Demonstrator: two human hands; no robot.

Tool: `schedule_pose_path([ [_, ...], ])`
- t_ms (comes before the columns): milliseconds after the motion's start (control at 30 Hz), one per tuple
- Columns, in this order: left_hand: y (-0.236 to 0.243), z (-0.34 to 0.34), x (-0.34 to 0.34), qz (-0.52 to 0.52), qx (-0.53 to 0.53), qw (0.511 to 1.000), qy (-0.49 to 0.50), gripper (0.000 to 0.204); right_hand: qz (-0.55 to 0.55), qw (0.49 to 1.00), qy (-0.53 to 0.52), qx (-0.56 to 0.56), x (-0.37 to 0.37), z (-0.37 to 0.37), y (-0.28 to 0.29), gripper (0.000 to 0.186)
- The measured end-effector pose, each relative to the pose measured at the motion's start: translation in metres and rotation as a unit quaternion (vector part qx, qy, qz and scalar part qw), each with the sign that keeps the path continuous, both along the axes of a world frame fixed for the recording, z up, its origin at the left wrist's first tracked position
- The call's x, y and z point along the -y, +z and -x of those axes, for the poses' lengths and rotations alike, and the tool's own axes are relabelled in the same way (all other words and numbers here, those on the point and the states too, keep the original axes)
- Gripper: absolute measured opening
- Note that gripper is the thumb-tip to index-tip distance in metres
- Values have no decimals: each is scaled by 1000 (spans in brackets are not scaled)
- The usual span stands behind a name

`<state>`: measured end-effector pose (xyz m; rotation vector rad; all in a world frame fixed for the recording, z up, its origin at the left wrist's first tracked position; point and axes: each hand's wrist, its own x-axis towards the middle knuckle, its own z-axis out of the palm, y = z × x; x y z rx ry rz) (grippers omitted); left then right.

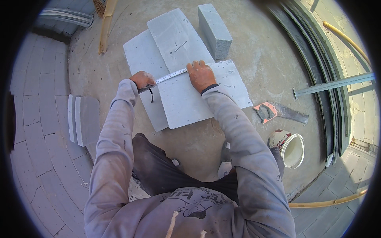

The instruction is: The person constructs a wall by measuring and cutting lightweight concrete blocks with a tape measure and a hand saw, then lays them using mortar applied with a trowel. A rubber mallet is used to tap the blocks into place.

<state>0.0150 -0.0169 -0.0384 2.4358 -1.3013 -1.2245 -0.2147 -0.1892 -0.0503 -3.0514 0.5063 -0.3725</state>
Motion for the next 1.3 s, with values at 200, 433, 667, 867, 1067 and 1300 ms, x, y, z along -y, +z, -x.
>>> schedule_pose_path([
  [200,1,2,1,-9,6,1000,6,31,-24,999,-4,26,-2,3,3,20],
  [433,-1,2,2,-26,-6,999,30,32,-21,999,-33,-4,-5,-1,8,17],
  [667,0,5,2,-29,25,999,18,31,-28,999,6,-38,1,-5,15,13],
  [867,-2,6,1,-23,9,999,27,31,-31,999,8,-41,4,-4,11,13],
  [1067,-9,4,-2,-24,21,999,18,32,-31,999,5,-31,2,-2,9,12],
  [1300,-11,5,-3,-31,36,999,-9,34,-28,999,2,-28,-1,-3,10,11],
])
